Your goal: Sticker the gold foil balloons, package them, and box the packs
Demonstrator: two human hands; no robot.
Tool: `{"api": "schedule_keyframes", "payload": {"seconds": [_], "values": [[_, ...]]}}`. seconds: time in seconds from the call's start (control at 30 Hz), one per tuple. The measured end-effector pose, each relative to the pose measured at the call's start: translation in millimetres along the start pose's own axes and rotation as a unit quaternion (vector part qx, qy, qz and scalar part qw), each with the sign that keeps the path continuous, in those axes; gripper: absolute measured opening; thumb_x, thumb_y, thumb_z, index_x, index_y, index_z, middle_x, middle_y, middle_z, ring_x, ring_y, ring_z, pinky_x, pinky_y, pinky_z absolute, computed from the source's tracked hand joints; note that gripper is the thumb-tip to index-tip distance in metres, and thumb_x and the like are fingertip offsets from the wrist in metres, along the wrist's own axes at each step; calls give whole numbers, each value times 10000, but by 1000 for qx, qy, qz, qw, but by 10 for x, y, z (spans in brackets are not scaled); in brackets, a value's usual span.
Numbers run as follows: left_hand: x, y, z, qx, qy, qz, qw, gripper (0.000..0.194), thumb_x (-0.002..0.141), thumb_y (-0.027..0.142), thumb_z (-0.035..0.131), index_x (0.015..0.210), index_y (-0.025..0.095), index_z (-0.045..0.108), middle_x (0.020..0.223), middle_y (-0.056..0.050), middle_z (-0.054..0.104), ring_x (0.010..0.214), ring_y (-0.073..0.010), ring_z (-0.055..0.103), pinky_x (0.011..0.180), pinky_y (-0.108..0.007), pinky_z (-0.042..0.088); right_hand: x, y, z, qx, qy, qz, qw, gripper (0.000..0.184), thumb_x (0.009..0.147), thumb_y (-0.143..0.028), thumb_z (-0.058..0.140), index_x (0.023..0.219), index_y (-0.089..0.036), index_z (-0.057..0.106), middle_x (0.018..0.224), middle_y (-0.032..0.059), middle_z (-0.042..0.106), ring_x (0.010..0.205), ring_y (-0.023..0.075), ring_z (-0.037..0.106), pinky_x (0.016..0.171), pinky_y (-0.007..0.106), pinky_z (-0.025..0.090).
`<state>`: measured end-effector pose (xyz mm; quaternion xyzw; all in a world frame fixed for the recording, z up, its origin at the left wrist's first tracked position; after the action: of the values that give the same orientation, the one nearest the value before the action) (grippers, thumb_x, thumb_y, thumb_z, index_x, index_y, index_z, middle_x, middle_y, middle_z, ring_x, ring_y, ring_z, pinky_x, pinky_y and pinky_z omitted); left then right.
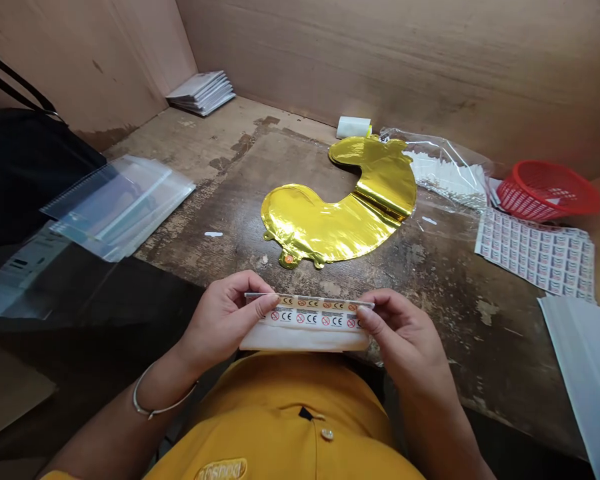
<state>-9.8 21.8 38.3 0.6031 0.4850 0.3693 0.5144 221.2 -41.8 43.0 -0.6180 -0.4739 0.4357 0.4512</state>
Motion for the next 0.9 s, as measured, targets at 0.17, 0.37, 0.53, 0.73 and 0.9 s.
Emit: {"api": "schedule_keyframes", "payload": {"seconds": [0.17, 0.37, 0.53, 0.73, 0.9], "values": [[11, -178, 68, -53, -17, -56, 997, 248, 757, 387, 714, 690, 153, 668, 605, -7, 639, 529, -105, 547, 482, -183, 437, 31, 153, -8, 20, 20, 23, 999, 141, 800, -357, 712, 812, -216, 712, 724, 14, 690, 644, 136, 615, 562, 211, 491], [2, -324, -79, -76, -18, -60, 995, 337, 773, 420, 721, 606, 157, 591, 537, 24, 563, 478, -82, 488, 454, -183, 399, -46, 114, 11, 26, 23, 22, 999, 98, 817, -330, 705, 813, -232, 703, 723, -2, 676, 644, 130, 599, 556, 206, 472], [-38, 67, -589, 84, 161, 63, 981, 291, 919, 363, 577, 688, 188, 600, 655, 26, 621, 650, -115, 602, 688, -244, 518, -34, 156, 34, 86, 40, 50, 994, 113, 818, -337, 704, 831, -227, 677, 705, -12, 650, 604, 114, 568, 520, 195, 448], [-57, 720, 252, 336, -87, 241, 906, 347, 892, 313, 628, 1220, 201, 624, 1166, -54, 701, 1110, -232, 627, 1099, -431, 372, 29, -30, 390, 29, -25, 22, 999, 124, 831, -330, 679, 796, -212, 669, 676, -10, 643, 586, 112, 564, 498, 192, 433], [165, 188, 556, 231, -303, 11, 924, 156, 870, 292, 604, 843, 189, 718, 762, 13, 716, 689, -130, 633, 618, -223, 446, 61, -7, 536, 7, -54, 24, 998, 161, 830, -346, 670, 776, -194, 665, 643, -10, 615, 557, 105, 529, 467, 191, 401]]}}
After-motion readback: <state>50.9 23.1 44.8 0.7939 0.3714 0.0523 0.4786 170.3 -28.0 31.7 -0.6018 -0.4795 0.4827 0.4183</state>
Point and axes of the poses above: each hand's wrist, its own x-axis towards the middle knuckle, its own z-axis out of the palm, y = z × x, the point moved 10 cm from there along x, towards the middle knuckle
